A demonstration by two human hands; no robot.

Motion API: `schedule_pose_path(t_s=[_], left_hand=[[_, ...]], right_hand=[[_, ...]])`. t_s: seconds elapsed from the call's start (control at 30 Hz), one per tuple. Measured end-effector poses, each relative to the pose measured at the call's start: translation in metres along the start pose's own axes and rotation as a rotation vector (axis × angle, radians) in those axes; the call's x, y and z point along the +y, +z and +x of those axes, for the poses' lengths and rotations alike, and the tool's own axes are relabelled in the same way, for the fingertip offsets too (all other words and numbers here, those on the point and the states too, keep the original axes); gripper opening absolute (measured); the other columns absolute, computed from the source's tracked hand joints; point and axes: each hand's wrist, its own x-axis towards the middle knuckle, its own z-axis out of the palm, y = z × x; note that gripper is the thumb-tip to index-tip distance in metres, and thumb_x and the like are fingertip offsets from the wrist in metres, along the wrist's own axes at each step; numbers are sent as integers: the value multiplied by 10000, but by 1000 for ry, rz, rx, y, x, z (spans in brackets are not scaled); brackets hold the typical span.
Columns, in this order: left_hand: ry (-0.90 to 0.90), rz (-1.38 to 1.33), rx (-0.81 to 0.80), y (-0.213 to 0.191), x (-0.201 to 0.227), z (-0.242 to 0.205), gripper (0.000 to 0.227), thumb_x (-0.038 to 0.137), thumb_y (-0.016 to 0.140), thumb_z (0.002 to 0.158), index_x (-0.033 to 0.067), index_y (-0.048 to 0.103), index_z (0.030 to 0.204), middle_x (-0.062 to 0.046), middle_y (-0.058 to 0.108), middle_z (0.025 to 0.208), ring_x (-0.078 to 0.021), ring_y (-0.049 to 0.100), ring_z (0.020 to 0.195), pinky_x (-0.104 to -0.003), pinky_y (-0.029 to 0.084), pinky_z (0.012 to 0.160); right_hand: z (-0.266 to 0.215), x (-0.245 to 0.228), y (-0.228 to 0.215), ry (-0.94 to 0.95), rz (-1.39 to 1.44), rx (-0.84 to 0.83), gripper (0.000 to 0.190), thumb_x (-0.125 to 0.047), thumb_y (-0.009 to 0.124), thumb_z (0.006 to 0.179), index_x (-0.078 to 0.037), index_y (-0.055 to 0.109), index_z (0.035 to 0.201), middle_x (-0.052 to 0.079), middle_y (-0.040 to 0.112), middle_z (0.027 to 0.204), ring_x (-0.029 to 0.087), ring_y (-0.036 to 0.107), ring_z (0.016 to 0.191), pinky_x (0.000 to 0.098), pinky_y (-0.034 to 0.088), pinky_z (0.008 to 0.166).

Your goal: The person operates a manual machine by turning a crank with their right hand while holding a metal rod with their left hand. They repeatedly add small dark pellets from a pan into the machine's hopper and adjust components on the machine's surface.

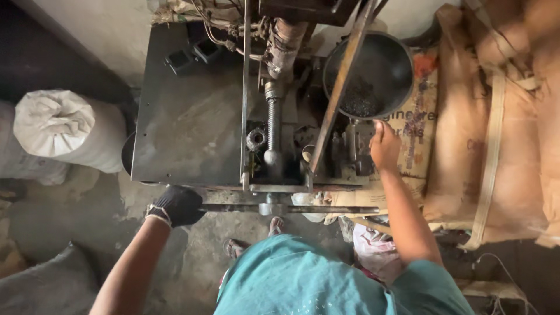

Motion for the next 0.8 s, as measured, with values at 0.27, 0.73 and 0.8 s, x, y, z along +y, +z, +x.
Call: schedule_pose_path(t_s=[0.27,0.73,0.8], left_hand=[[-2,-39,1,14,-11,2,252,410,663,783,196,793,811,-74,757,877,-313,739,890,-449,582,833],[-141,20,116,8,9,-10,370,456,721,789,145,821,964,-124,773,1033,-328,745,966,-458,598,824],[-155,-13,156,7,11,-14,345,415,744,753,142,828,948,-125,772,1034,-330,742,966,-455,595,828]], right_hand=[[-3,38,12,-397,-295,278,396,-311,365,1263,-71,679,1288,176,759,1062,312,734,984,390,590,856],[-37,124,-3,210,-362,-375,344,-252,663,987,28,703,1184,266,707,1110,406,675,1040,464,502,888],[-51,128,1,161,-126,-163,255,-164,646,978,5,746,1141,233,746,1070,344,719,1017,401,528,885]])
